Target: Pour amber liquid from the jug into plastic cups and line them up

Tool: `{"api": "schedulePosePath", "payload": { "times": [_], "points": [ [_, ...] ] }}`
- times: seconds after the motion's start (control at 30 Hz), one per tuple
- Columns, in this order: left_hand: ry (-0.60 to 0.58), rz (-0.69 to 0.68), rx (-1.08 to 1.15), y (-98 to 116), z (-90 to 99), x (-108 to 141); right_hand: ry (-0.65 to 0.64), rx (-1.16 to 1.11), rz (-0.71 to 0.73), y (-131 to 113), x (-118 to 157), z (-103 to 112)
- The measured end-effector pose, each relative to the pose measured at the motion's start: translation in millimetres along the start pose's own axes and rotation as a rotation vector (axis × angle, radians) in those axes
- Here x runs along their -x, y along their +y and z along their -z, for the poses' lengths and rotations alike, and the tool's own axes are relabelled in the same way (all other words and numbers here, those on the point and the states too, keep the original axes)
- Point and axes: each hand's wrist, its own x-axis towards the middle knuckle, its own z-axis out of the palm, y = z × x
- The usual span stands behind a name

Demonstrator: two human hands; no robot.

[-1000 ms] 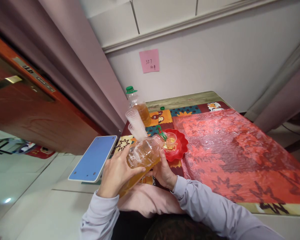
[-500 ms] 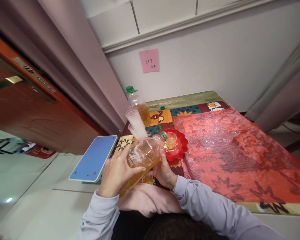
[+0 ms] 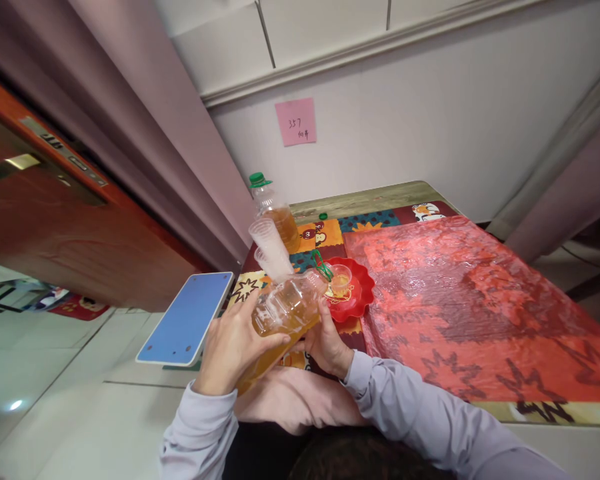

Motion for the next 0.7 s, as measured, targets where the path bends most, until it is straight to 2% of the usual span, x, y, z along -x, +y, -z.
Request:
{"api": "schedulePosePath", "payload": {
  "times": [0.43,0.57,0.7],
  "points": [
    [0.037,-0.011,0.031,-5.4,-7.8,-0.9,0.032,0.001,0.016,-4.2,1.2,-3.7],
    [0.107,-0.048,0.124,-13.3,-19.0,-1.3,0.067,0.033,0.080,-6.3,1.3,-4.1],
    [0.217,-0.087,0.287,-26.0,-38.4,-1.4,0.109,0.104,0.174,-5.3,2.3,-2.1]
  ]
}}
